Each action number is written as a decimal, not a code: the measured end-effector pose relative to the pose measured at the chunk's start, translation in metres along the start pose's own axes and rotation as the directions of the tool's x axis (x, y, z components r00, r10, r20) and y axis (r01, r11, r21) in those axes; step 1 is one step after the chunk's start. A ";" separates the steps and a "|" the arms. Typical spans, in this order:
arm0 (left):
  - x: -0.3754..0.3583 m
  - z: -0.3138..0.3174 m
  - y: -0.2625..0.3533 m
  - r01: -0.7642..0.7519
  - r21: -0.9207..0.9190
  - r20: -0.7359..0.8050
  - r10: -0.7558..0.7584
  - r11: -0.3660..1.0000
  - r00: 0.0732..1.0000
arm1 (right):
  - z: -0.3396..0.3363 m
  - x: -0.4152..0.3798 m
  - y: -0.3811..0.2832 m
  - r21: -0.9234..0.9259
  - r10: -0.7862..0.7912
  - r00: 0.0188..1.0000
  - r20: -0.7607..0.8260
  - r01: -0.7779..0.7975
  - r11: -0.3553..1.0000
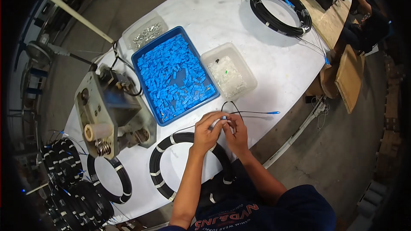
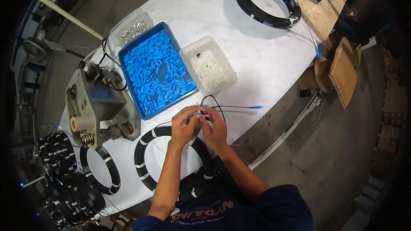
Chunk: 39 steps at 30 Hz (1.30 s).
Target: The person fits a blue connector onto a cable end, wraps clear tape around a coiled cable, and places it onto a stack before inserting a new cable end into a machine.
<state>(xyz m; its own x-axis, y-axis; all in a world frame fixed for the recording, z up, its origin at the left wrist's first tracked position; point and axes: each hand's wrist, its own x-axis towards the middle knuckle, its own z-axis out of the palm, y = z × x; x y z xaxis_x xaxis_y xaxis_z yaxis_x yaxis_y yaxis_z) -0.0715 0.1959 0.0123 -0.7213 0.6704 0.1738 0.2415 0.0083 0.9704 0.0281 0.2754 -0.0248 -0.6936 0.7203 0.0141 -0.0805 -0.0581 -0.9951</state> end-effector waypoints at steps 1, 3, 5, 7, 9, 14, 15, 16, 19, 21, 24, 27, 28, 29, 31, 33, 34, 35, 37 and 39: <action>0.001 -0.003 0.002 0.048 -0.009 0.038 -0.048 0.999 0.998 | -0.002 -0.001 -0.001 -0.031 0.040 0.998 0.057 -0.038 0.999; 0.005 -0.005 0.007 0.093 -0.021 0.083 -0.091 0.995 0.992 | -0.004 -0.001 -0.001 -0.023 0.118 0.987 0.110 -0.117 0.993; 0.007 -0.003 0.006 0.115 -0.046 0.081 -0.111 0.992 0.990 | -0.007 0.004 -0.006 -0.013 0.101 0.989 0.107 -0.100 0.995; 0.007 -0.005 0.008 0.176 -0.058 0.078 -0.172 0.983 0.982 | -0.010 0.013 -0.021 -0.003 0.079 0.991 0.107 -0.080 0.997; 0.005 -0.007 0.006 0.217 -0.093 0.074 -0.211 0.972 0.975 | -0.020 0.026 -0.043 -0.285 -0.063 0.967 0.246 0.135 0.949; 0.005 -0.007 0.007 0.294 -0.095 0.148 -0.278 0.951 0.949 | -0.047 0.059 -0.079 -0.397 0.042 0.891 0.451 0.158 0.904; 0.006 -0.007 0.006 0.300 -0.094 0.151 -0.284 0.949 0.947 | -0.047 0.067 -0.090 -0.431 0.059 0.913 0.404 0.133 0.892; 0.006 -0.006 0.005 0.280 -0.081 0.179 -0.262 0.957 0.948 | -0.046 0.076 -0.098 -0.463 0.074 0.931 0.356 0.107 0.880; 0.005 -0.006 0.001 0.245 -0.070 0.204 -0.226 0.967 0.952 | -0.040 0.109 -0.104 -0.517 -0.070 0.931 0.359 0.261 0.815; 0.005 -0.006 -0.001 0.231 -0.071 0.202 -0.213 0.970 0.956 | -0.035 0.130 -0.098 -0.562 -0.142 0.914 0.379 0.350 0.750; 0.007 -0.006 0.001 0.224 -0.059 0.188 -0.210 0.973 0.959 | -0.027 0.155 -0.085 -0.662 -0.074 0.861 0.504 0.440 0.607; 0.008 -0.008 0.001 0.259 -0.068 0.198 -0.242 0.963 0.950 | -0.020 0.169 -0.065 -0.718 0.094 0.805 0.585 0.461 0.522; 0.010 -0.008 0.001 0.269 -0.065 0.209 -0.251 0.961 0.945 | -0.017 0.172 -0.058 -0.749 0.149 0.802 0.578 0.450 0.486; 0.011 -0.009 0.001 0.281 -0.062 0.221 -0.261 0.958 0.940 | -0.014 0.173 -0.054 -0.778 0.205 0.797 0.568 0.439 0.449; 0.014 -0.010 0.005 0.297 -0.045 0.232 -0.280 0.954 0.932 | -0.009 0.172 -0.049 -0.794 0.244 0.793 0.558 0.425 0.435; 0.016 -0.011 0.006 0.314 -0.027 0.244 -0.298 0.949 0.923 | -0.009 0.172 -0.045 -0.809 0.282 0.788 0.547 0.410 0.421; 0.016 -0.011 0.006 0.299 -0.012 0.248 -0.287 0.954 0.925 | -0.011 0.172 -0.044 -0.804 0.271 0.793 0.546 0.404 0.437; 0.016 -0.011 0.005 0.284 0.003 0.254 -0.276 0.959 0.927 | -0.012 0.171 -0.042 -0.798 0.259 0.798 0.544 0.397 0.453; 0.016 -0.010 0.003 0.276 0.002 0.252 -0.267 0.961 0.930 | -0.010 0.172 -0.046 -0.804 0.286 0.792 0.539 0.383 0.455; 0.016 -0.009 0.003 0.263 0.002 0.249 -0.255 0.965 0.934 | -0.010 0.173 -0.048 -0.808 0.308 0.786 0.536 0.372 0.457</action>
<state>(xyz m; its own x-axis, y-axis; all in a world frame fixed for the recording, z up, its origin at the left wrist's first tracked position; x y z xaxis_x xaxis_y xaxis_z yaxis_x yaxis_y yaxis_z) -0.0884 0.1998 0.0195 -0.5738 0.8090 -0.1274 0.0445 0.1861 0.9815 -0.0808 0.4095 0.0242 -0.9536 0.1779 -0.2429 0.2840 0.7998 -0.5288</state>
